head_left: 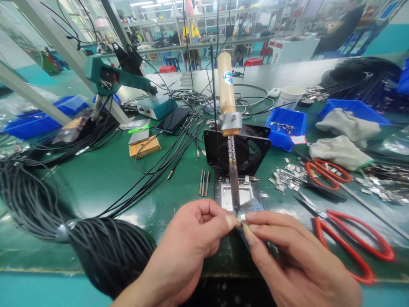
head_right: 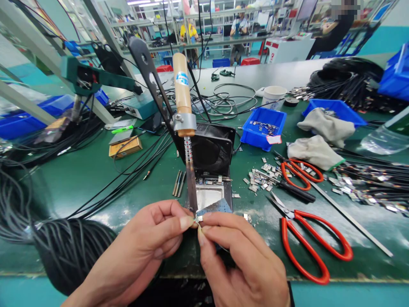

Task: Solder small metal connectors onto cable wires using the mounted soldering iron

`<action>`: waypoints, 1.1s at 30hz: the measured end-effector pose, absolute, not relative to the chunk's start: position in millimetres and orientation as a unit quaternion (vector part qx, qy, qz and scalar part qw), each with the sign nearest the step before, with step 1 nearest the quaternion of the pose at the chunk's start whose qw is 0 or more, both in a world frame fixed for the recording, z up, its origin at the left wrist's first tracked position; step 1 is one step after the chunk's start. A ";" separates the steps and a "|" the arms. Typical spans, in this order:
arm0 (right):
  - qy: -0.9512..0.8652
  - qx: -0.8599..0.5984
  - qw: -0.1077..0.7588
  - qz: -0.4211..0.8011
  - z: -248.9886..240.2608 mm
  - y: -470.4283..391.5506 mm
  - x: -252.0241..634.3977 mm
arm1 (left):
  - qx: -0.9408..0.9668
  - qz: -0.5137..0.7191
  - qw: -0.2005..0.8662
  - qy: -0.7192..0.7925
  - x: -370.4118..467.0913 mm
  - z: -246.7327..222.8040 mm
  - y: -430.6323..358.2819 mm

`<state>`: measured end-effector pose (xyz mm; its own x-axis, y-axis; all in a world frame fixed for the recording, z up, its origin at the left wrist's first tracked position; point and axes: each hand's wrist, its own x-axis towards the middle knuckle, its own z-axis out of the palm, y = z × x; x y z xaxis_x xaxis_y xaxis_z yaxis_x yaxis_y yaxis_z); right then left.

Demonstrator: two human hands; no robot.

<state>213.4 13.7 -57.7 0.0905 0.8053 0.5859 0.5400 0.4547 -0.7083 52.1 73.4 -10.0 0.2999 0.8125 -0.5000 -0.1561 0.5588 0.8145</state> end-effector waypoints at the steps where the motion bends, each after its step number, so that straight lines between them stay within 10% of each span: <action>1: -0.662 -0.507 0.538 0.125 -57.5 13.6 213.3 | 0.334 0.330 0.733 0.492 51.9 -10.1 73.5; 33: -0.621 -0.496 0.578 0.182 -63.0 6.1 204.8 | 0.321 0.329 0.739 0.492 45.4 -16.7 68.5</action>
